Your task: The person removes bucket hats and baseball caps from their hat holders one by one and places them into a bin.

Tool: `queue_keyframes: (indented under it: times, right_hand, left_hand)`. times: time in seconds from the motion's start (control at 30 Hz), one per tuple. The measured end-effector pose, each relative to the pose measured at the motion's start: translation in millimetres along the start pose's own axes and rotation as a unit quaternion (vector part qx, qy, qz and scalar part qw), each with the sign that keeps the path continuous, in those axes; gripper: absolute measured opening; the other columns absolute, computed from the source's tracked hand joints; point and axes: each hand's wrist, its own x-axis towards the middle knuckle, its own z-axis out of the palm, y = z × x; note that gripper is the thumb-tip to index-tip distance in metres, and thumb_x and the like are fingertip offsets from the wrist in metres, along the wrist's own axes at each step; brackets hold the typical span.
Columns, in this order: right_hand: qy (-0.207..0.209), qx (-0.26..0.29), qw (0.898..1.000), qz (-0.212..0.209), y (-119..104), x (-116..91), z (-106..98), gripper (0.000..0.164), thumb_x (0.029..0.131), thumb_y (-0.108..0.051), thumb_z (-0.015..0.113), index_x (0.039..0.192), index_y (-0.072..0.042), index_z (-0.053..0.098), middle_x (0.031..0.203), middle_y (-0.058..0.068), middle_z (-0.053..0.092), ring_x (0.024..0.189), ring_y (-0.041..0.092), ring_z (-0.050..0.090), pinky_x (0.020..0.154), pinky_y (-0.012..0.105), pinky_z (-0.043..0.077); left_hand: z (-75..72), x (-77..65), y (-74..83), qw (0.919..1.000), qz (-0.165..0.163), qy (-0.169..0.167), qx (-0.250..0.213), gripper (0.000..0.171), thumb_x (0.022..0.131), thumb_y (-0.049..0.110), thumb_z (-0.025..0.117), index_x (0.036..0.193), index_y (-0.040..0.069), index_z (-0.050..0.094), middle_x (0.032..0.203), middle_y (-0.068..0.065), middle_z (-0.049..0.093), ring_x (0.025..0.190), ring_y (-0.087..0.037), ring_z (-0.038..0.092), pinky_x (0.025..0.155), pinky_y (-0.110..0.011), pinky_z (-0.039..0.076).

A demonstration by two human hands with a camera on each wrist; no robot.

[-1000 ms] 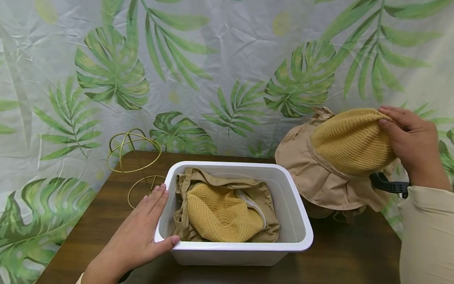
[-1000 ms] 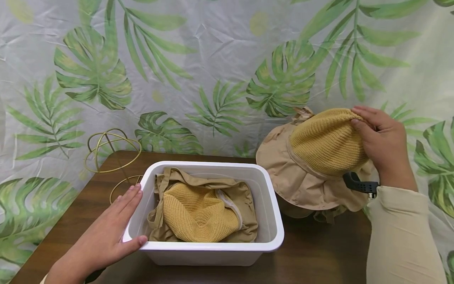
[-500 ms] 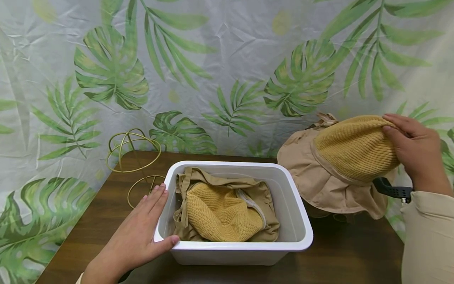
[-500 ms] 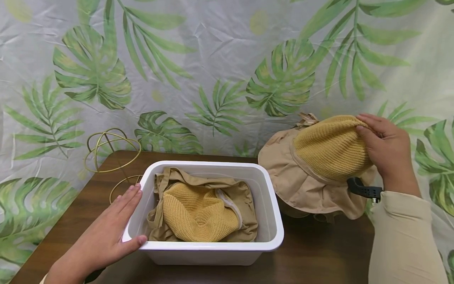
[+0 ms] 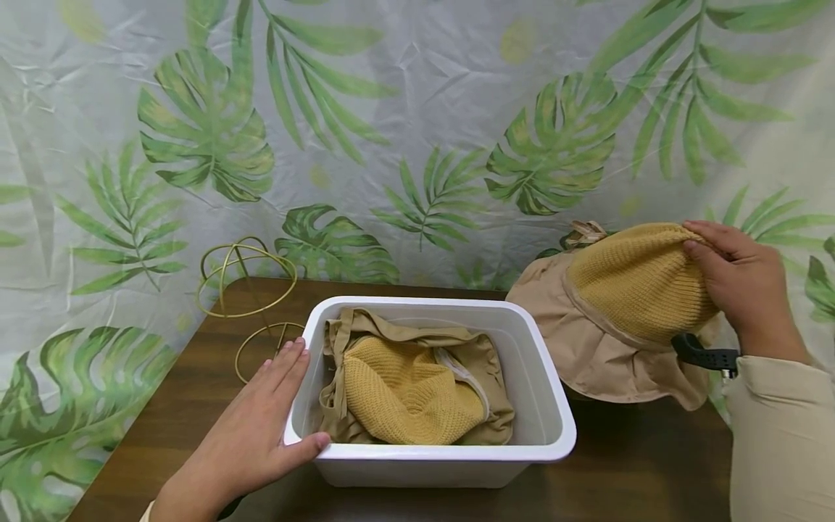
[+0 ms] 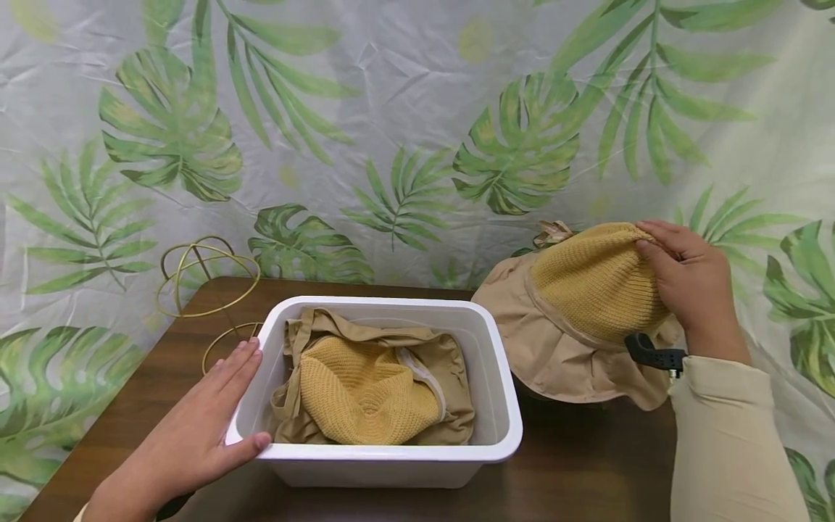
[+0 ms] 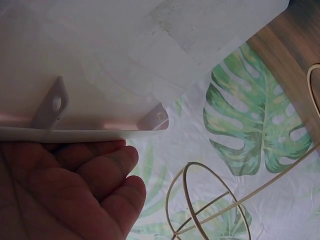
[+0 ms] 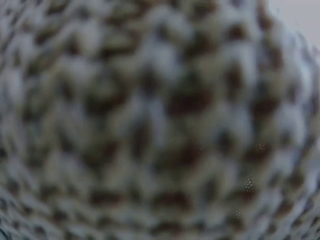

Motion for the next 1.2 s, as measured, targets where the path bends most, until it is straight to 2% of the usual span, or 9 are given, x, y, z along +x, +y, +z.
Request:
queue_keyframes:
  times: [0.1,0.23,0.4,0.63,0.97,1.2]
  right_hand:
    - [0.01,-0.003,1.0,0.01,-1,1,-7,0.038,0.099,-0.029,0.059,0.136,-0.025,0.063,0.135,-0.02,0.056,0.12,-0.006,0.049,0.091,0.007,0.04]
    - [0.038,0.009,0.999,0.0,-3,4,-16,0.036,0.099,-0.026,0.061,0.134,-0.021,0.065,0.132,-0.019,0.059,0.117,-0.006,0.051,0.094,0.008,0.039]
    - [0.067,0.015,0.998,0.012,-7,6,-23,0.035,0.098,-0.027,0.061,0.132,-0.02,0.067,0.131,-0.018,0.06,0.116,-0.004,0.052,0.095,0.01,0.039]
    - [0.07,0.035,0.997,0.018,-19,10,-23,0.035,0.096,-0.026,0.063,0.131,-0.021,0.067,0.131,-0.015,0.06,0.112,-0.003,0.054,0.093,0.01,0.041]
    - [0.02,0.045,0.997,-0.059,-54,14,-13,0.035,0.097,-0.02,0.062,0.132,-0.016,0.066,0.136,-0.009,0.059,0.115,0.0,0.055,0.086,0.007,0.044]
    - [0.019,0.071,0.99,-0.118,-85,21,-3,0.031,0.096,-0.011,0.064,0.126,-0.009,0.069,0.132,-0.005,0.063,0.122,0.007,0.055,0.09,0.01,0.045]
  left_hand:
    - [0.3,0.2,0.7,1.0,0.001,0.002,-0.002,0.097,0.083,0.059,0.067,0.145,-0.011,0.04,0.154,-0.024,0.034,0.142,-0.039,0.033,0.118,-0.021,0.001]
    - [-0.2,0.8,1.1,1.0,-0.001,0.002,-0.003,0.097,0.083,0.058,0.067,0.145,-0.011,0.039,0.155,-0.024,0.034,0.142,-0.039,0.033,0.117,-0.021,0.001]
    - [-1.3,1.0,1.3,1.0,-0.004,-0.002,-0.003,0.096,0.083,0.057,0.068,0.145,-0.011,0.039,0.155,-0.024,0.033,0.142,-0.039,0.032,0.117,-0.02,0.0]
    - [-0.9,0.7,1.0,1.0,-0.003,-0.001,-0.003,0.096,0.084,0.057,0.068,0.145,-0.011,0.04,0.155,-0.024,0.033,0.142,-0.039,0.032,0.117,-0.021,0.001]
    - [-0.5,0.4,1.6,1.0,-0.006,-0.003,-0.003,0.096,0.083,0.057,0.068,0.145,-0.011,0.04,0.155,-0.024,0.034,0.142,-0.039,0.032,0.117,-0.02,0.0]
    - [-1.3,0.4,2.0,1.0,-0.006,-0.006,0.001,0.096,0.083,0.057,0.068,0.145,-0.011,0.039,0.155,-0.023,0.034,0.142,-0.038,0.032,0.117,-0.021,0.0]
